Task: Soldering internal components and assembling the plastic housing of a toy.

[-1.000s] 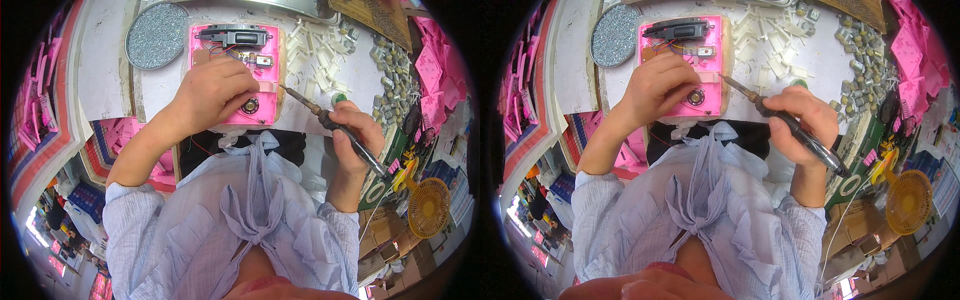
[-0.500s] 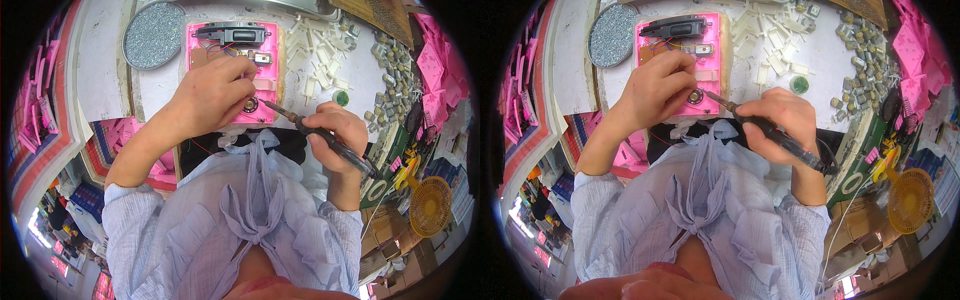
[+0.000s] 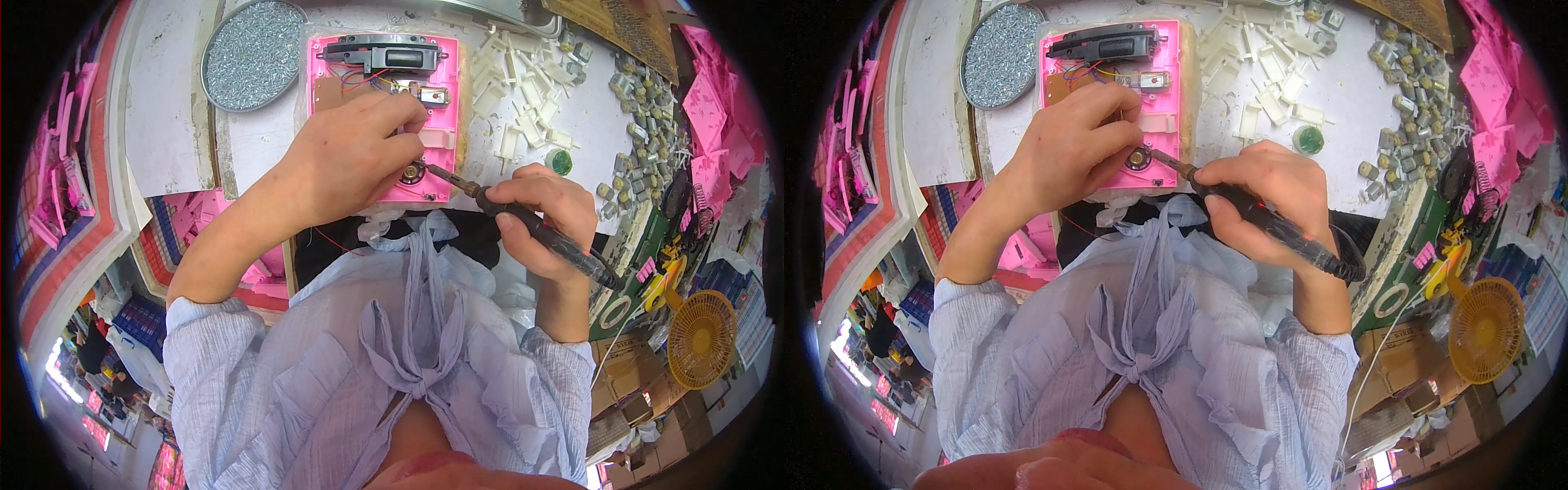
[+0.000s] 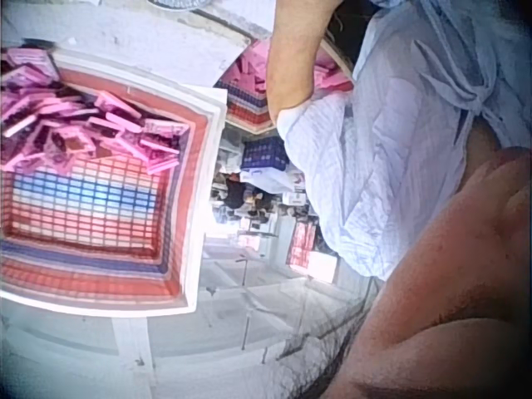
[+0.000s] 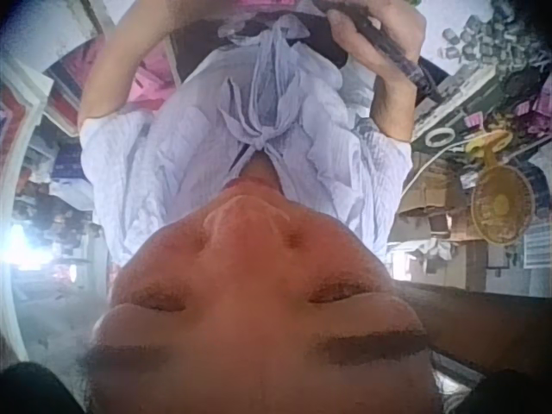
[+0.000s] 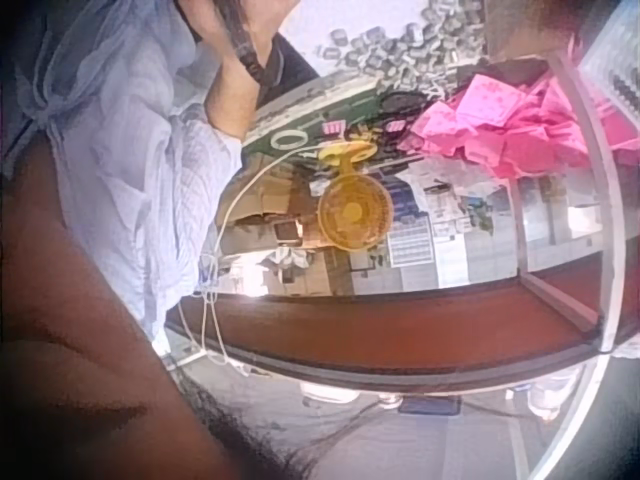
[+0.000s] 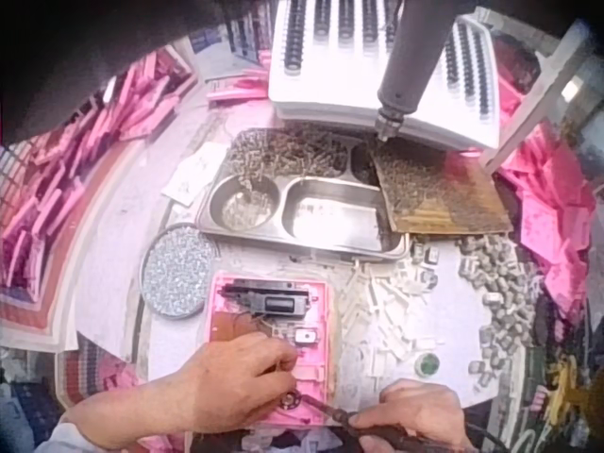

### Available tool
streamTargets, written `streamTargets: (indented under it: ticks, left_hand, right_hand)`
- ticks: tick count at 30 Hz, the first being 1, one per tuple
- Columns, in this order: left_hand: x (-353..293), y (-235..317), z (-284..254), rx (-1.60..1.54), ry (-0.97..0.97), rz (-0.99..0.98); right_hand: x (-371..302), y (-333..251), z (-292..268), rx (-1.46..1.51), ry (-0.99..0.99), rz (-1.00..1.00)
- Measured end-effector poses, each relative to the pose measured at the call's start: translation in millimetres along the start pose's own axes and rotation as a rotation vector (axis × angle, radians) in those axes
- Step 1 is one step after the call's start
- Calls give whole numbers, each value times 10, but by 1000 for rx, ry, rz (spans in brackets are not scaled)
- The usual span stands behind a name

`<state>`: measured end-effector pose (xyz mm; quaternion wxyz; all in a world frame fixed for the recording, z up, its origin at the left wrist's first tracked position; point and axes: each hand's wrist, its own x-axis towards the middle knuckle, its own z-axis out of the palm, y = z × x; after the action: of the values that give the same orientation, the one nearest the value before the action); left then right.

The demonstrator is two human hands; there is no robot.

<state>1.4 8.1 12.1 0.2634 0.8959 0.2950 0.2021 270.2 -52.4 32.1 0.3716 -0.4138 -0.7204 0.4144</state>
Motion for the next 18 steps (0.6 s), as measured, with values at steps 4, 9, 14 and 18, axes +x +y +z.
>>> streamTargets:
  ticks: [4,9,14,18]
  left_hand:
    - [-2,4,-5,7,-6,-3]
    - [-2,7,-7,12,-4,-5]
    - [-6,20,9,26,16,-2]
    - [-22,24,7,26,-1,-10]
  right_hand:
    - [4,1,13,20,32,10]
    - [-44,-10,-109,48,64,16]
    - [-254,-50,-356,109,233,94]
    - [-563,-71,-544,121,443,227]
